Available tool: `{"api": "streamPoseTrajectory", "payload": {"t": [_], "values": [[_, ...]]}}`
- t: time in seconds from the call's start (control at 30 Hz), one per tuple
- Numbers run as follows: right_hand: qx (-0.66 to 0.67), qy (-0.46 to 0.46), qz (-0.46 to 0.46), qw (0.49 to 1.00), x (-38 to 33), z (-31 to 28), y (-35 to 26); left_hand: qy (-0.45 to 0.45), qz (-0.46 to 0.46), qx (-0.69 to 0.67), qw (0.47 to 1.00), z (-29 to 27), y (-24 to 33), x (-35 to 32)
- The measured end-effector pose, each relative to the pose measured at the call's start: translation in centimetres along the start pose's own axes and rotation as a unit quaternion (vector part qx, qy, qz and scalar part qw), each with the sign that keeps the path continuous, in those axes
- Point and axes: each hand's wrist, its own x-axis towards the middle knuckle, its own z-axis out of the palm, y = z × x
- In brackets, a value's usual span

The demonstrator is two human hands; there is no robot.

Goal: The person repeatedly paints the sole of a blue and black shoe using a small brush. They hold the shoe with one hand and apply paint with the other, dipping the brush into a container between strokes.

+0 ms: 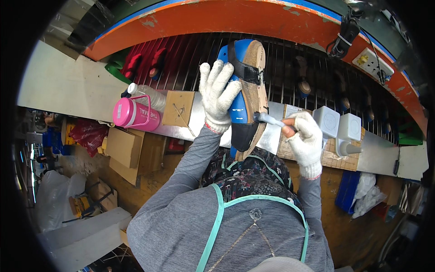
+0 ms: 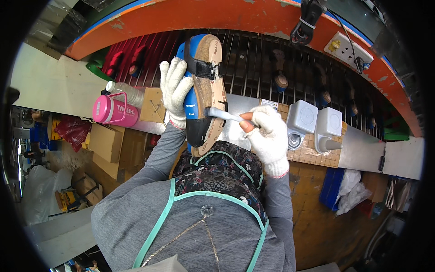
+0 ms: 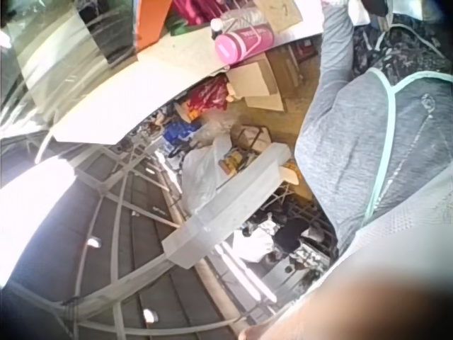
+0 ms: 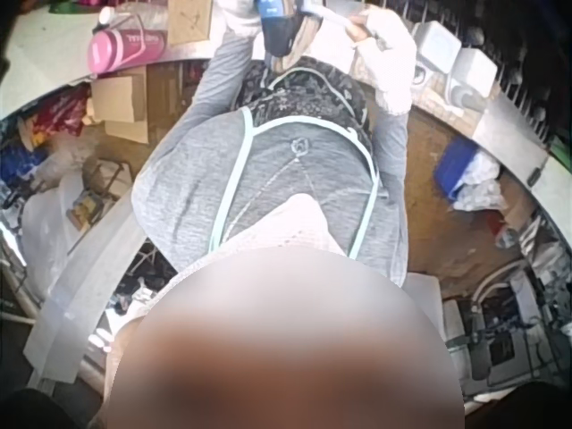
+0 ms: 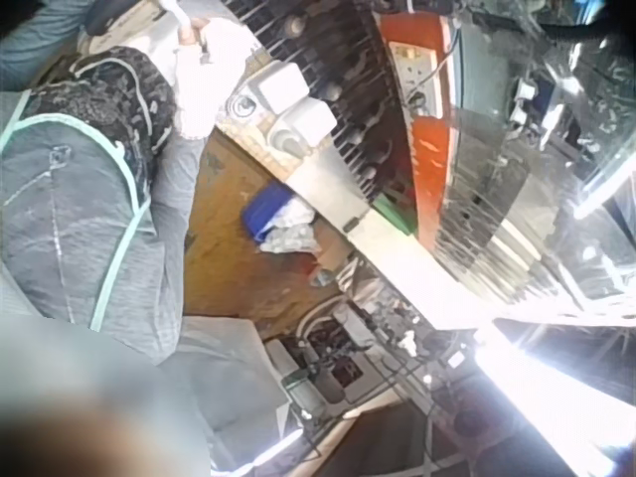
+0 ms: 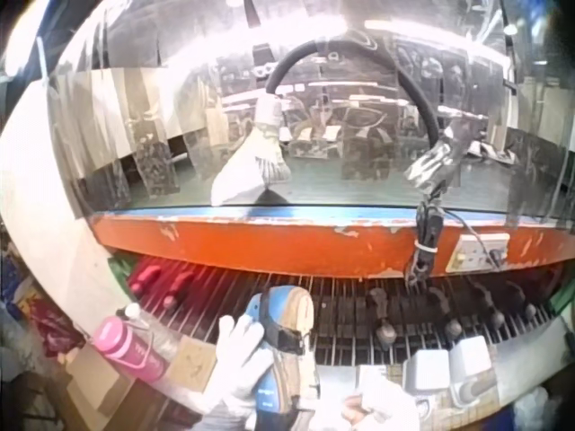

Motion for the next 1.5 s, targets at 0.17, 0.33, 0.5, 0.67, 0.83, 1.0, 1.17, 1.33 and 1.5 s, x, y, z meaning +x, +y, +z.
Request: {"api": "streamPoseTrajectory", "payload": {"t": [0.17, 0.33, 0.5, 0.67, 0.83, 1.0, 1.17, 1.33, 1.5], "values": [[0.056, 0.031, -0.007, 0.998, -1.7, 0.8, 0.5, 0.009, -0.037, 0.012, 0.999, 0.6, 0.7, -0.5], [0.050, 0.101, 0.129, 0.985, -1.3, 2.0, 0.9, 0.013, -0.076, 0.022, 0.997, 1.7, 1.4, -1.4], [0.185, 0.025, 0.237, 0.953, -3.6, 2.1, -1.7, 0.014, -0.127, 0.027, 0.991, 2.2, 1.4, -2.4], [0.105, 0.034, 0.189, 0.976, -3.6, 2.8, -2.1, 0.003, -0.150, 0.051, 0.987, 2.2, 1.0, -2.9], [0.058, 0.070, 0.134, 0.987, -2.2, 3.3, -1.5, 0.011, -0.140, 0.058, 0.988, 2.0, 0.5, -3.0], [-0.010, 0.083, 0.082, 0.993, -0.2, 3.0, -1.4, 0.008, -0.128, 0.082, 0.988, 1.6, 0.0, -2.9], [-0.023, 0.081, 0.035, 0.996, 0.6, 2.4, -1.4, 0.001, -0.114, 0.093, 0.989, 1.5, -0.6, -2.6], [-0.013, 0.034, 0.027, 0.999, -0.5, 2.4, -1.0, -0.017, -0.124, 0.085, 0.989, 1.4, -1.0, -2.8], [0.050, 0.018, 0.110, 0.993, -2.7, 2.4, -1.5, -0.055, -0.162, 0.082, 0.982, 1.3, -0.7, -3.2]]}}
